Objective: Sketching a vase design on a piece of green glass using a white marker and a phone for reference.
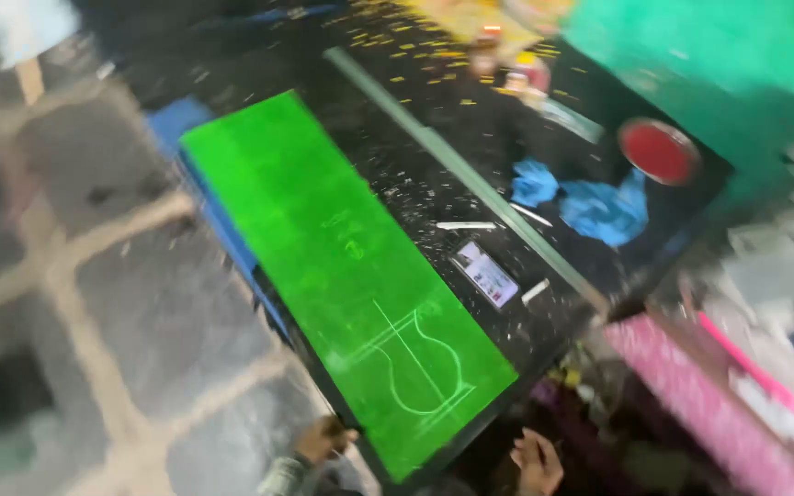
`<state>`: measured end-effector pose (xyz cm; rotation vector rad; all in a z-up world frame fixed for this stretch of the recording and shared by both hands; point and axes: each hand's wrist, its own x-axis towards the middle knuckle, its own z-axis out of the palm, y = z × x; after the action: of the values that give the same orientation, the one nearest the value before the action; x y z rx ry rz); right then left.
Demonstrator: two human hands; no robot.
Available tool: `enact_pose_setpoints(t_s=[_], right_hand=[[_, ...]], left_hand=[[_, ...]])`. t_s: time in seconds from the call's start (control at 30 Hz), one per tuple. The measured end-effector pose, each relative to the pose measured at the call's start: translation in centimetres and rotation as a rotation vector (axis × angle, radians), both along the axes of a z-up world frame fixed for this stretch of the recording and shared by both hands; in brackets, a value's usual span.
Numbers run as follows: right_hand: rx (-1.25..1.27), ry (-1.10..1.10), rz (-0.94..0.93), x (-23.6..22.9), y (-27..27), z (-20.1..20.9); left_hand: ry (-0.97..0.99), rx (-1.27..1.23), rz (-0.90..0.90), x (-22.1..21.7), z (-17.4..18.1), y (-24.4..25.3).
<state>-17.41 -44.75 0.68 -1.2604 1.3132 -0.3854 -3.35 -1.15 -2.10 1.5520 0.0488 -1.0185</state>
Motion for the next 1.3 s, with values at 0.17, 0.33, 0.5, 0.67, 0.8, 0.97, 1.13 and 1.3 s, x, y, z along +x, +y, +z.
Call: enact_pose_setpoints(t_s=[0.17,0.33,0.5,0.67,0.8,0.97,1.13,1.3], right_hand=[[-0.427,-0.447,0.723,10.4,-9.1,3.6],[-0.678,-0.102,1.346,17.2,-11.8,6.7],[-0.916,-0.205,1.427,16.6,-11.1,3.5],[-0.982,-0.359,1.343,12.7,-8.3,4.4],[-0.788,-0.316,1.271,13.0,-7.5,6.2],[-0.793,-0.12,1.262,13.3,-5.9,9.5],[-0.774,-0.127,1.22,12.4,-5.7,8.6],[-0.763,-0.224,1.284,13.1,-7.5,7.2]], left_hand=[[-0.063,0.624,0.332,-6.0,5.2,-7.3],[-0.65,0.948,0.75,-10.7,5.8,-14.3],[-0.556,0.841,0.99,-13.5,3.9,-18.5],[-0.46,0.662,1.112,-15.1,6.2,-19.7],[-0.688,0.723,1.049,-15.4,8.6,-21.0],[-0.703,0.586,1.159,-15.3,8.5,-20.2],[-0.597,0.601,1.231,-14.5,9.8,-19.2],[-0.558,0.537,1.221,-15.0,10.0,-18.6]])
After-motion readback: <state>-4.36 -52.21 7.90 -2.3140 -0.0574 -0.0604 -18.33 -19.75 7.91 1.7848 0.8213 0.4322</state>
